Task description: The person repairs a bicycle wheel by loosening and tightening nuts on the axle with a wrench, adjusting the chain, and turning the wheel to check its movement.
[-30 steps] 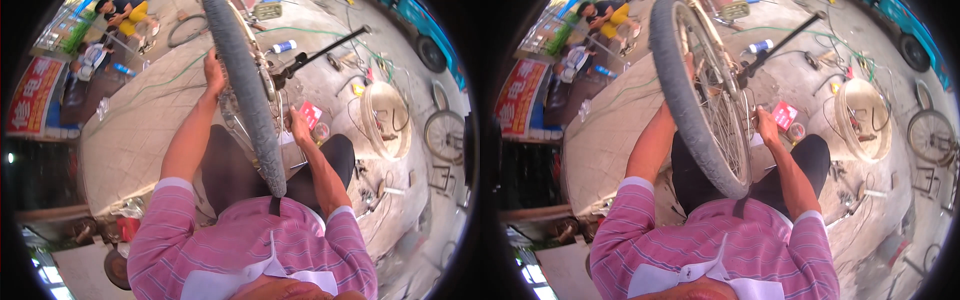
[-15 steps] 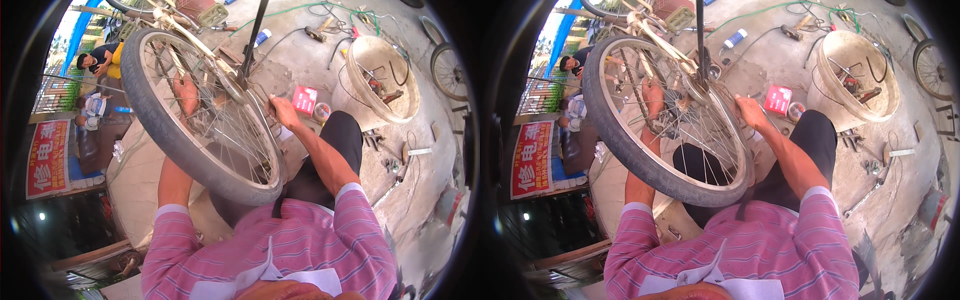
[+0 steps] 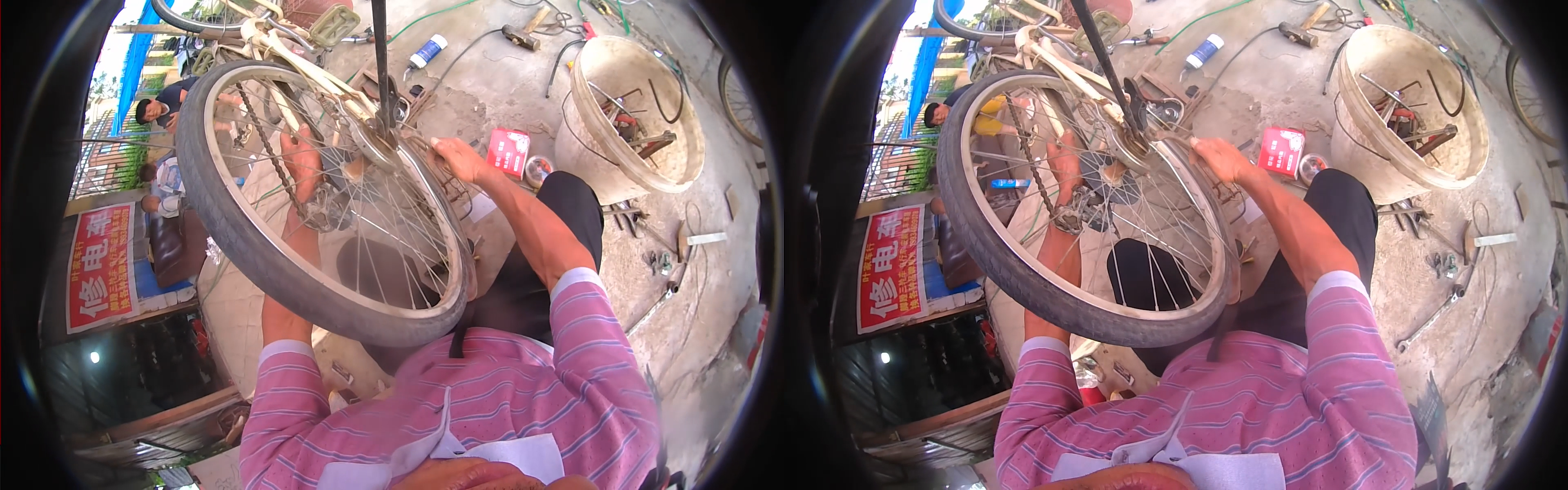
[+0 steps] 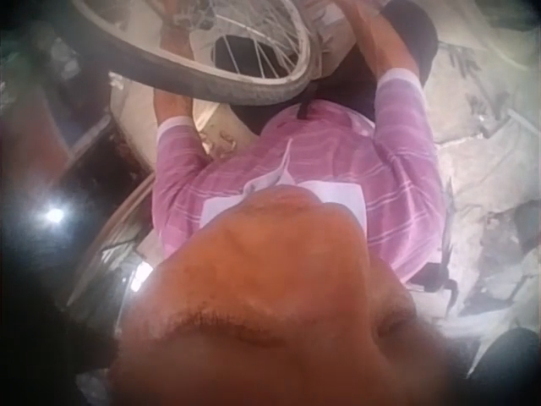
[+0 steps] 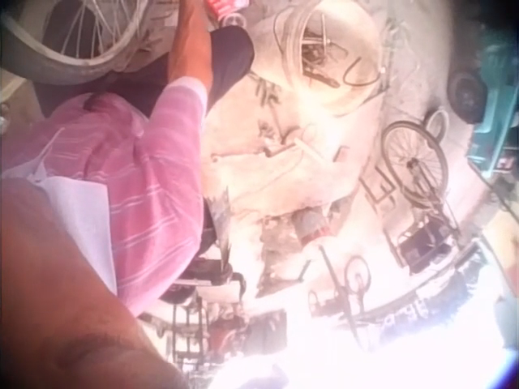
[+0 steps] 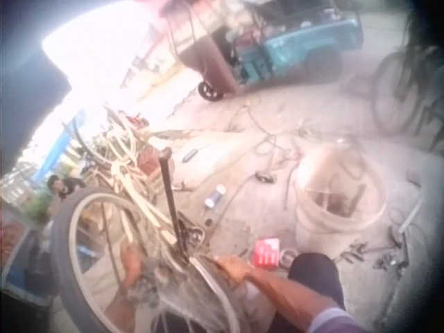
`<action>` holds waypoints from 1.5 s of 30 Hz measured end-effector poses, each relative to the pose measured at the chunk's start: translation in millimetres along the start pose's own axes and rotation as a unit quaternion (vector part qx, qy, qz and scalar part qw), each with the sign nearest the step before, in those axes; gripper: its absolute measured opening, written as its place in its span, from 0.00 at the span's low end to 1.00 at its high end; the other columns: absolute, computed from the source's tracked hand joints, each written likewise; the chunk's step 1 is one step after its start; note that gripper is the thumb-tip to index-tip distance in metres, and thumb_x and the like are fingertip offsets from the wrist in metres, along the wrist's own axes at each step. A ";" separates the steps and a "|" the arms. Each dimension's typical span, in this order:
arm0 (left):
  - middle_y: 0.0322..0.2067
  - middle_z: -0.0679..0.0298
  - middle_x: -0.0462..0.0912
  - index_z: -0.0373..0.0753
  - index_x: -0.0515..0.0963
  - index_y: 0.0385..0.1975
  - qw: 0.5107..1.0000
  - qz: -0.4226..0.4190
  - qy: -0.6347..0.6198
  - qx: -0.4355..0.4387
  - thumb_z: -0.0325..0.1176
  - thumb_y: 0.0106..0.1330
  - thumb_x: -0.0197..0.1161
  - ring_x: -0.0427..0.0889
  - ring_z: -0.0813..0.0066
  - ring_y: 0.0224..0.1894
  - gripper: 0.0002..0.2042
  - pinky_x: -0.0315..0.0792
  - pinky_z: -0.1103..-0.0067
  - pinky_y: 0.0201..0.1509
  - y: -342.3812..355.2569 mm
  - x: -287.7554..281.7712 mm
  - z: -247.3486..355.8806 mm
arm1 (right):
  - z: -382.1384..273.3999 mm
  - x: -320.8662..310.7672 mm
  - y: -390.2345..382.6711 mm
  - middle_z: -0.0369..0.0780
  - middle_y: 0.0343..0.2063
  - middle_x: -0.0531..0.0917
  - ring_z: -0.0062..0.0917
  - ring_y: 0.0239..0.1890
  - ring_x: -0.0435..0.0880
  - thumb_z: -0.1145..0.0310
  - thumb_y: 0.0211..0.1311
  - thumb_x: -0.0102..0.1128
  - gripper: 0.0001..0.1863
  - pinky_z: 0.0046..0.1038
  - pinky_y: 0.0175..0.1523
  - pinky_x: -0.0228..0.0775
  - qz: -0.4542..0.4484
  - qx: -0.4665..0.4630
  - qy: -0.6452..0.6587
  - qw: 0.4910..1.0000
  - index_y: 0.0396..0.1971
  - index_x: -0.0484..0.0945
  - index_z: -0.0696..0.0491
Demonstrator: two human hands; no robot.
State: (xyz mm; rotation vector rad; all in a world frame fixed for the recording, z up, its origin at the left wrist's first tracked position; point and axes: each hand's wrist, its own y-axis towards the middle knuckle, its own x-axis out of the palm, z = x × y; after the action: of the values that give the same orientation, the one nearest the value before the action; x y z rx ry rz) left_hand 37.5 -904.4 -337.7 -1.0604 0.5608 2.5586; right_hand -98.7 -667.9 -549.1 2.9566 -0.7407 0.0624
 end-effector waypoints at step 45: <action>0.34 0.55 0.85 0.34 0.76 0.53 0.997 0.059 0.040 0.043 0.33 0.60 0.64 0.83 0.64 0.35 0.21 0.76 0.68 0.42 -7.6 -11.5 13.0 | -63.1 17.8 -46.5 0.45 0.19 0.81 0.35 0.28 0.80 0.34 0.70 0.33 0.43 0.36 0.40 0.69 0.044 0.187 -0.019 0.981 0.24 0.81 0.61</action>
State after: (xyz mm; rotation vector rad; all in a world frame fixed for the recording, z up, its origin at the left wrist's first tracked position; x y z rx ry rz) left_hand 40.7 -893.3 -322.8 -1.1351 0.7680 2.5754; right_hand -62.1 -629.1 -488.9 3.2828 -0.9621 0.1708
